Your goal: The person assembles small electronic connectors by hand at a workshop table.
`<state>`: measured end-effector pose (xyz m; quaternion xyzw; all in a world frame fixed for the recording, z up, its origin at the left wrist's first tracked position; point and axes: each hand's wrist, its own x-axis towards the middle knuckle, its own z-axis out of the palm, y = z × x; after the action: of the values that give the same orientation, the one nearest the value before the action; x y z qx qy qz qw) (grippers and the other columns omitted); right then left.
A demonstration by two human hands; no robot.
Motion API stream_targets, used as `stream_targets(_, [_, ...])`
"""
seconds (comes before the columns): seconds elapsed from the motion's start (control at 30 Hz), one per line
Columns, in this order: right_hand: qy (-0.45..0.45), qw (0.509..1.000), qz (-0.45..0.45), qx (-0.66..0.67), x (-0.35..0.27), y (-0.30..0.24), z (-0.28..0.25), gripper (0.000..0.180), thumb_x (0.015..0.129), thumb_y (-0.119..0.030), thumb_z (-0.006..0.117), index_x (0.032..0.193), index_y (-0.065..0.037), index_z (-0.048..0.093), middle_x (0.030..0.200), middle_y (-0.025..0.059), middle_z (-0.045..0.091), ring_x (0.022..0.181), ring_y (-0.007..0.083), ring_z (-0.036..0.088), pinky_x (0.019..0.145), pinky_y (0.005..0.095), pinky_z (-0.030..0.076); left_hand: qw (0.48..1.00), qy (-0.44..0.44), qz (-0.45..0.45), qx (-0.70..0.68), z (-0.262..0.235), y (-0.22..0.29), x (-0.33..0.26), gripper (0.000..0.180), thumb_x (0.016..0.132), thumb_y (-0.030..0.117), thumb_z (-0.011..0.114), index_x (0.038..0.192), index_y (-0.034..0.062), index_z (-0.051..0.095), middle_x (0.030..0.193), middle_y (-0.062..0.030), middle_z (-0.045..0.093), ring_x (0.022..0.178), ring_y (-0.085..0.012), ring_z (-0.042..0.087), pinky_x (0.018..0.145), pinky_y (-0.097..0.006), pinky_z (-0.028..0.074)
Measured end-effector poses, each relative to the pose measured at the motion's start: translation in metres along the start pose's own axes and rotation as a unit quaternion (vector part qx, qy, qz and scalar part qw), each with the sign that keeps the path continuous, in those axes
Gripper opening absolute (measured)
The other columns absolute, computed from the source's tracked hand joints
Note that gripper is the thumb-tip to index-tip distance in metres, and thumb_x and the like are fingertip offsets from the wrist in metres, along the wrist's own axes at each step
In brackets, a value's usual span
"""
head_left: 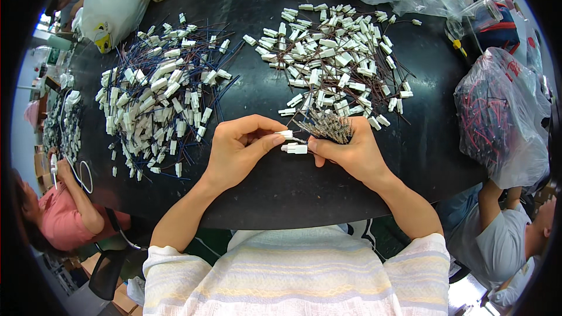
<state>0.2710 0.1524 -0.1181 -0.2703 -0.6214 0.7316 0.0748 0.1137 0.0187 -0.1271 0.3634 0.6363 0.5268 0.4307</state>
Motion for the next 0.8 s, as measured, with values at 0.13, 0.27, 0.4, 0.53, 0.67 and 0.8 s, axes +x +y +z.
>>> stream_targets(0.13, [-0.006, 1.000, 0.007, 0.016, 0.000, 0.002, 0.000, 0.005, 0.078, -0.004, 0.062, 0.078, 0.001, 0.063, 0.062, 0.0020, 0.059, 0.054, 0.0070, 0.054, 0.051, 0.0217, 0.042, 1.000, -0.011, -0.007, 0.003, -0.001, 0.002, -0.001, 0.013, 0.081, 0.000, 0.062, 0.093, -0.0054, 0.062, 0.086, -0.0070, 0.064, 0.079, -0.0093, 0.059, 0.070, -0.020, 0.047])
stream_targets(0.27, [-0.022, 0.999, 0.010, 0.035, 0.001, 0.003, 0.000, 0.007, 0.079, -0.005, 0.062, 0.078, 0.002, 0.062, 0.064, 0.0032, 0.060, 0.054, 0.0077, 0.055, 0.053, 0.0224, 0.043, 1.000, -0.021, 0.000, 0.018, -0.001, -0.002, 0.000, 0.013, 0.081, -0.001, 0.061, 0.093, -0.0056, 0.062, 0.086, -0.0071, 0.064, 0.079, -0.0094, 0.059, 0.070, -0.020, 0.047])
stream_targets(0.4, [-0.009, 1.000, 0.015, -0.007, 0.001, -0.002, -0.001, 0.007, 0.078, -0.004, 0.062, 0.080, 0.002, 0.061, 0.065, 0.0039, 0.060, 0.056, 0.0082, 0.056, 0.056, 0.0229, 0.044, 0.999, -0.011, 0.024, 0.024, 0.003, -0.004, -0.001, 0.012, 0.080, 0.001, 0.062, 0.091, -0.0035, 0.064, 0.080, -0.0055, 0.065, 0.070, -0.0060, 0.057, 0.061, -0.018, 0.046])
stream_targets(0.53, [0.014, 1.000, -0.015, -0.017, 0.001, -0.002, -0.002, 0.006, 0.079, -0.006, 0.062, 0.081, 0.000, 0.060, 0.064, 0.0034, 0.061, 0.053, 0.0049, 0.050, 0.046, 0.0188, 0.036, 1.000, -0.003, 0.020, -0.013, 0.007, -0.003, -0.002, 0.014, 0.080, -0.001, 0.062, 0.093, -0.0032, 0.065, 0.081, -0.0066, 0.066, 0.073, -0.0066, 0.059, 0.064, -0.018, 0.047])
stream_targets(0.67, [-0.002, 0.998, -0.051, -0.023, 0.002, 0.009, 0.001, 0.005, 0.078, -0.001, 0.062, 0.081, 0.001, 0.059, 0.067, 0.0048, 0.061, 0.060, 0.0075, 0.056, 0.054, 0.0206, 0.043, 1.000, -0.010, 0.007, 0.015, 0.007, -0.002, -0.004, 0.013, 0.079, -0.002, 0.061, 0.092, -0.0034, 0.065, 0.082, -0.0075, 0.066, 0.074, -0.0073, 0.060, 0.065, -0.019, 0.048])
stream_targets(0.8, [0.002, 0.999, -0.040, -0.031, 0.000, 0.010, 0.004, 0.007, 0.076, -0.002, 0.062, 0.081, 0.003, 0.060, 0.065, 0.0052, 0.061, 0.060, 0.0092, 0.058, 0.058, 0.0230, 0.045, 0.996, -0.002, 0.035, 0.082, 0.007, -0.003, -0.005, 0.015, 0.076, -0.004, 0.061, 0.090, -0.0015, 0.066, 0.080, -0.0085, 0.066, 0.069, -0.0089, 0.060, 0.060, -0.020, 0.047])
